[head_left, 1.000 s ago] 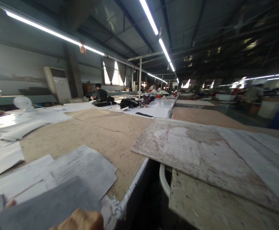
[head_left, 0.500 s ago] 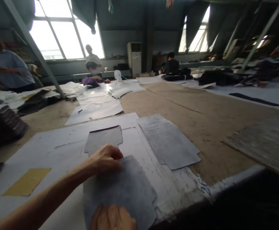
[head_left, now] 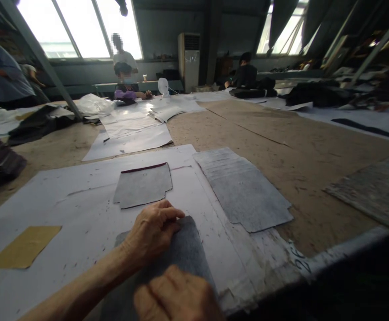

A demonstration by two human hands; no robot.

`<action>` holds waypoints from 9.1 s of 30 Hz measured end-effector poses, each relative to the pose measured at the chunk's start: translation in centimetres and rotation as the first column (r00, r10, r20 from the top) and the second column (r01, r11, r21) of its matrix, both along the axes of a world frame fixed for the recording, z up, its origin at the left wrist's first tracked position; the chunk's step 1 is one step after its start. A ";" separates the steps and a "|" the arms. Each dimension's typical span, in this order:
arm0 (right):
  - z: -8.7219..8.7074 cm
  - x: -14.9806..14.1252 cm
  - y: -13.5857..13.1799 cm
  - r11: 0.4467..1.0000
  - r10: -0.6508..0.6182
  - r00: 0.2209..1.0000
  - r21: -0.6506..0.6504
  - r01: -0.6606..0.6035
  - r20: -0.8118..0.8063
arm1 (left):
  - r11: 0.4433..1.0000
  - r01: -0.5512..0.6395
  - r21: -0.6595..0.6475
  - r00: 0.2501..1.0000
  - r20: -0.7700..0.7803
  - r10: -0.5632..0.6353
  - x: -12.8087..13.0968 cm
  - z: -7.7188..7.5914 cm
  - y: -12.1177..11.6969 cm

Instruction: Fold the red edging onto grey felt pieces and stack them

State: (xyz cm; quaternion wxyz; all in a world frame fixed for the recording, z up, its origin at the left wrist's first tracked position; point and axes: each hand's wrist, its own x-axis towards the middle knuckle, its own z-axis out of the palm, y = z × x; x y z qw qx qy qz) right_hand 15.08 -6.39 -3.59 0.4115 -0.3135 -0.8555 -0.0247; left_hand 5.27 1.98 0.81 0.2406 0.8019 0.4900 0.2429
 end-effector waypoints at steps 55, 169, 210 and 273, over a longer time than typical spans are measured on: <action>2.2 7.9 3.7 0.963 -0.261 0.941 -0.014 0.270 0.214 | 0.725 0.527 0.444 0.850 -0.295 -0.437 -4.8 -0.3 0.5; 2.8 -0.7 8.6 0.895 0.410 0.877 -0.297 -0.333 0.250 | 0.968 0.187 0.169 0.982 -0.059 -0.179 -11.3 0.5 -5.6; 4.4 -0.5 6.5 0.907 0.328 0.871 0.137 -0.399 0.366 | 0.981 -0.068 0.183 0.984 0.173 0.036 -12.2 0.3 -5.6; 6.3 -0.7 19.2 0.401 -0.441 0.779 -0.678 0.616 0.446 | 0.780 -0.626 0.020 0.763 -0.191 0.617 -13.1 1.1 13.8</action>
